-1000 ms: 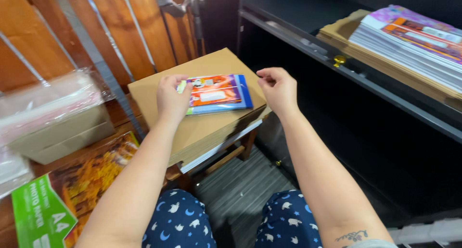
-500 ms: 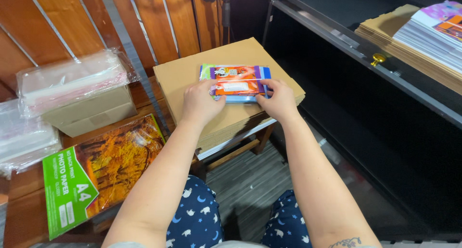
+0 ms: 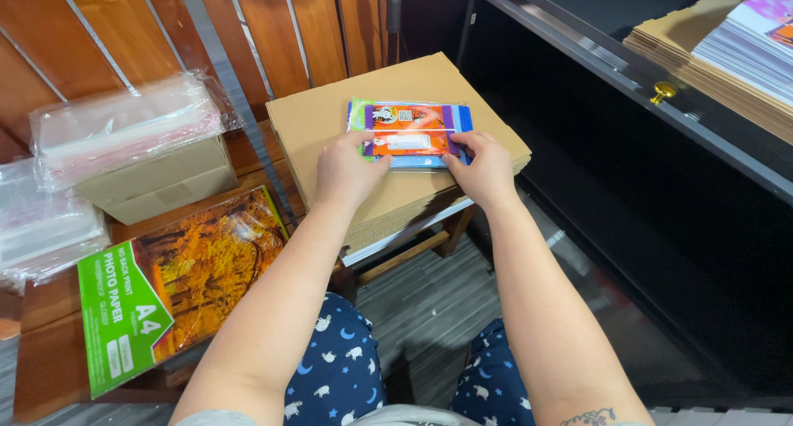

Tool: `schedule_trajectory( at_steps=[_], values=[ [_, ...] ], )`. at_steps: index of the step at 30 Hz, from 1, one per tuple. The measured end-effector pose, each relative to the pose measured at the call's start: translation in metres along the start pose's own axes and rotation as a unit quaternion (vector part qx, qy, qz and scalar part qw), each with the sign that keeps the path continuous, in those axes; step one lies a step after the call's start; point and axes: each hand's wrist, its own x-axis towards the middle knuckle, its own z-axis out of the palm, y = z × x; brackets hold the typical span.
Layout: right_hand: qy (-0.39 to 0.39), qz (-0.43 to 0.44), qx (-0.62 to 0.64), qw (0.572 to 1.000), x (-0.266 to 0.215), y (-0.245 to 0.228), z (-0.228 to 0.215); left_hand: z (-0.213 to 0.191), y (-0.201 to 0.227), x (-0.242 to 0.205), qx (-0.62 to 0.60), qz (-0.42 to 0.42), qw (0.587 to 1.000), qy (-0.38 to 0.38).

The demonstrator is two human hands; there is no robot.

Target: The person sits on the floor and repeatedly picks up small, colorful books from a cardboard box. They place each book onto a stack on a nearby shelf, aligning them carefully.

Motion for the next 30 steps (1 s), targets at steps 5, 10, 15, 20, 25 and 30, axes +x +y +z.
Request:
schedule_trajectory(
  at_steps=[5,10,15,20,25,30],
  values=[
    [0.011,0.003,0.017,1.0,-0.004,-0.001,-0.001,0.006,-0.005,0.0,-0.005,0.012,1.0,0.01],
    [0.022,-0.007,0.014,1.0,-0.003,0.001,0.001,0.01,-0.013,0.003,-0.011,0.022,1.0,0.008],
    [0.034,-0.019,0.022,0.999,-0.006,-0.006,-0.002,0.009,-0.01,0.002,0.003,0.046,0.999,0.003],
    [0.034,-0.02,0.031,0.999,-0.005,-0.005,-0.001,0.008,-0.013,0.002,-0.003,0.077,0.997,0.021],
    [0.034,-0.016,0.025,0.999,-0.006,-0.005,-0.001,0.011,-0.014,0.004,-0.024,0.065,0.997,0.035],
    [0.041,-0.019,0.024,0.999,-0.002,0.002,0.004,0.011,-0.014,0.004,-0.024,0.039,0.998,0.033]
  ],
)
